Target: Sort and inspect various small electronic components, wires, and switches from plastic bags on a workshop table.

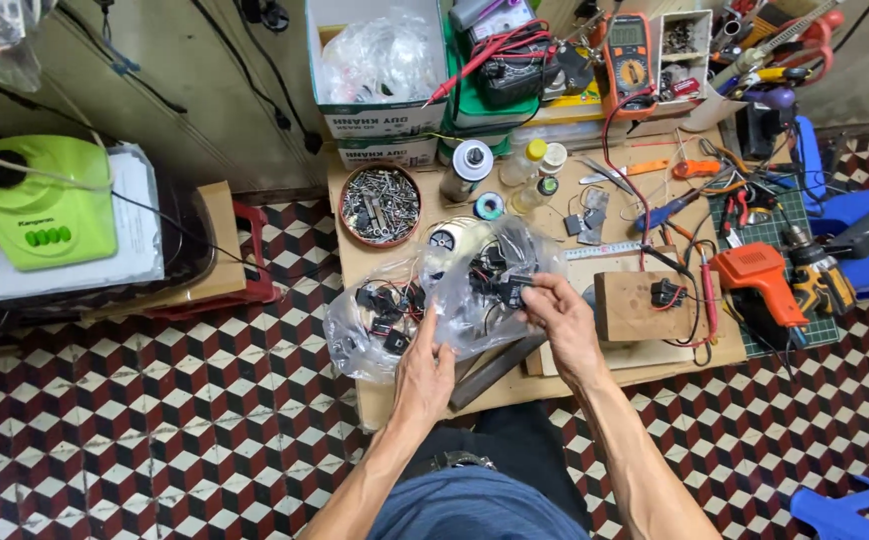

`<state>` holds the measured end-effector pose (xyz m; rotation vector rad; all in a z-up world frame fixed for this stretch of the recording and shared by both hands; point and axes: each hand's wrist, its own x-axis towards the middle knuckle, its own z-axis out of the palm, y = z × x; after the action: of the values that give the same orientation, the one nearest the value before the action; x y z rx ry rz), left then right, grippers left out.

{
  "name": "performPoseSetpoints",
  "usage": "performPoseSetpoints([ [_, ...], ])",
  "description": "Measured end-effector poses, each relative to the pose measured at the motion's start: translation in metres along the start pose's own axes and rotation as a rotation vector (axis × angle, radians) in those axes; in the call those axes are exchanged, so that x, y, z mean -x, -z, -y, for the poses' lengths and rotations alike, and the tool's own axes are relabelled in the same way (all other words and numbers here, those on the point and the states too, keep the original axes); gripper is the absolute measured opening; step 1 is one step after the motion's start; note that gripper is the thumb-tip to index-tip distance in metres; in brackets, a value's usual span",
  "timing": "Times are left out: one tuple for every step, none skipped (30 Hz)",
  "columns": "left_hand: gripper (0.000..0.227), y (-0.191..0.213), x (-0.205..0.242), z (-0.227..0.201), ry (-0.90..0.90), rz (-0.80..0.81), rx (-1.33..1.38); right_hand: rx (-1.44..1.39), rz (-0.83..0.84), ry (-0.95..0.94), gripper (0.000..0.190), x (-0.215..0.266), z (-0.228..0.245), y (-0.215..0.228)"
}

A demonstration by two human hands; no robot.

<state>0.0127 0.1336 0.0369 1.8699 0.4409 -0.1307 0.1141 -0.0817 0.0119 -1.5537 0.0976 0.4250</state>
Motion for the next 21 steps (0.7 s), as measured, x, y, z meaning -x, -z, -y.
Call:
performPoseSetpoints([
  [0.071,-0.003,0.0,0.006,-0.002,0.004,0.0,0.0,-0.004,0.001,0.031,0.004,0.01,-0.001],
  [0.07,-0.007,0.001,0.012,-0.019,-0.007,-0.004,-0.25,0.029,-0.038,0.03,0.007,0.019,-0.003],
  [0.068,-0.011,0.003,0.019,-0.033,-0.016,-0.008,-0.501,0.062,-0.08,0.03,0.012,0.027,-0.004],
  [0.068,-0.012,0.006,0.018,-0.032,-0.012,-0.009,-0.502,0.057,-0.082,0.03,0.016,0.03,-0.005],
  [0.068,-0.013,0.008,0.015,-0.039,-0.03,-0.018,-0.648,0.11,-0.105,0.032,0.017,0.033,-0.006],
  [0.067,-0.014,0.009,0.013,-0.047,-0.049,-0.026,-0.794,0.163,-0.128,0.033,0.019,0.037,-0.008],
  [0.067,-0.014,0.009,0.012,-0.048,-0.042,-0.03,-0.799,0.156,-0.127,0.033,0.018,0.036,-0.009],
  [0.067,-0.014,0.009,0.011,-0.025,-0.038,-0.028,-0.853,0.19,-0.144,0.035,0.018,0.035,-0.01],
  [0.067,-0.015,0.011,0.011,-0.003,-0.031,-0.024,-0.904,0.22,-0.16,0.036,0.019,0.034,-0.01],
  [0.067,-0.015,0.011,0.009,-0.003,-0.022,-0.026,-0.907,0.211,-0.158,0.036,0.02,0.028,-0.007],
  [0.067,-0.015,0.009,0.005,0.012,-0.015,-0.02,-0.92,0.227,-0.169,0.037,0.018,0.024,-0.005],
  [0.068,-0.014,0.008,0.002,0.027,-0.009,-0.014,-0.933,0.244,-0.18,0.037,0.016,0.019,-0.003],
  [0.068,-0.014,0.006,0.003,0.026,-0.007,-0.015,-0.935,0.242,-0.18,0.037,0.015,0.022,-0.005],
  [0.068,-0.014,0.004,0.004,0.03,-0.013,-0.025,-0.957,0.268,-0.186,0.039,0.014,0.024,-0.006],
  [0.068,-0.015,0.004,0.006,0.035,-0.013,-0.035,-0.981,0.289,-0.193,0.042,0.014,0.025,-0.007],
  [0.068,-0.015,0.003,0.006,0.036,-0.006,-0.037,-0.983,0.283,-0.192,0.042,0.013,0.022,-0.007],
  [0.067,-0.016,0.003,0.007,0.026,-0.008,-0.05,-0.959,0.259,-0.194,0.044,0.013,0.02,-0.006],
  [0.066,-0.016,0.004,0.007,0.016,-0.01,-0.062,-0.935,0.235,-0.195,0.047,0.012,0.017,-0.006],
  [0.066,-0.015,0.004,0.006,0.016,-0.009,-0.064,-0.936,0.235,-0.196,0.047,0.008,0.014,-0.009],
  [0.065,-0.014,0.005,0.005,-0.049,-0.017,-0.052,-0.798,0.177,-0.222,0.048,0.005,0.012,-0.013],
  [0.064,-0.013,0.006,0.004,-0.114,-0.024,-0.041,-0.659,0.119,-0.246,0.048,0.001,0.009,-0.017],
])
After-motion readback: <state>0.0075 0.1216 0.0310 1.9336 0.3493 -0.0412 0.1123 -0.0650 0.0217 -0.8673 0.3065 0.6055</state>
